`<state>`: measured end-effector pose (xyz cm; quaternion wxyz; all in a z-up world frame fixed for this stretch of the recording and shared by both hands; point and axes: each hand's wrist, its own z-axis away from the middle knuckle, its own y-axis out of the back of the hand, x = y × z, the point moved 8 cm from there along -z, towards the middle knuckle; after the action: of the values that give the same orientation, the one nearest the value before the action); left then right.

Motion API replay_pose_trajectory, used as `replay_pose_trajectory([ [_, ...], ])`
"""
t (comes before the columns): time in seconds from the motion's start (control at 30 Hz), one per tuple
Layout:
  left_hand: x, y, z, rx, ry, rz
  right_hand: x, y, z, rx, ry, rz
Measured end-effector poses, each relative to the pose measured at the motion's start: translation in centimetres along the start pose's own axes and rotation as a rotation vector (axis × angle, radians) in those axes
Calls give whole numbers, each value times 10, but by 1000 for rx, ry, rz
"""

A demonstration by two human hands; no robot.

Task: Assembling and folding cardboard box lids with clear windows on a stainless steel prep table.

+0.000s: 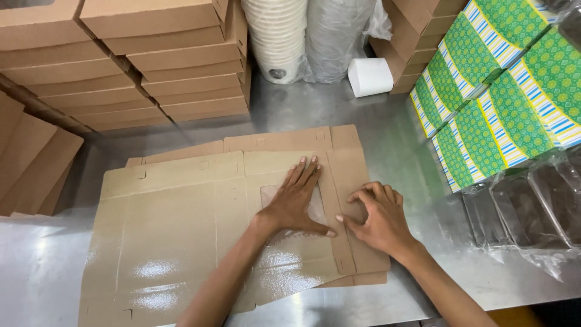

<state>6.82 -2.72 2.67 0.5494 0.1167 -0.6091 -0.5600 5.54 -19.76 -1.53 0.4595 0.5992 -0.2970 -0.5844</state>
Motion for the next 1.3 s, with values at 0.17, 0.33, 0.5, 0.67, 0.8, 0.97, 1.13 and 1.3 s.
replay_pose_trajectory([
  [0.17, -1, 0, 1, -1, 5, 2, -2, 4, -46, 6, 11, -18],
  [0.33, -1, 0, 0, -13, 12, -2, 2, 4, -92, 67, 11, -37],
  [0.5, 0, 1, -1, -17, 13, -12, -4, 6, -106, 112, 17, -88],
  [0.67, -3, -1, -1, -18, 14, -12, -5, 4, -84, 97, 46, -87],
  [0.8, -2, -1, 0, -13, 12, -3, -9, 8, -48, 30, 43, -117],
  [0.97, -3, -2, -1, -8, 9, 0, -13, 12, -12, -33, 34, -114],
  [1.13, -4, -4, -1, -1, 6, 7, -7, 5, 19, -64, 33, -98],
  [1.3, -4, -3, -2, 22, -3, 2, -3, 0, 46, -92, 34, -43],
])
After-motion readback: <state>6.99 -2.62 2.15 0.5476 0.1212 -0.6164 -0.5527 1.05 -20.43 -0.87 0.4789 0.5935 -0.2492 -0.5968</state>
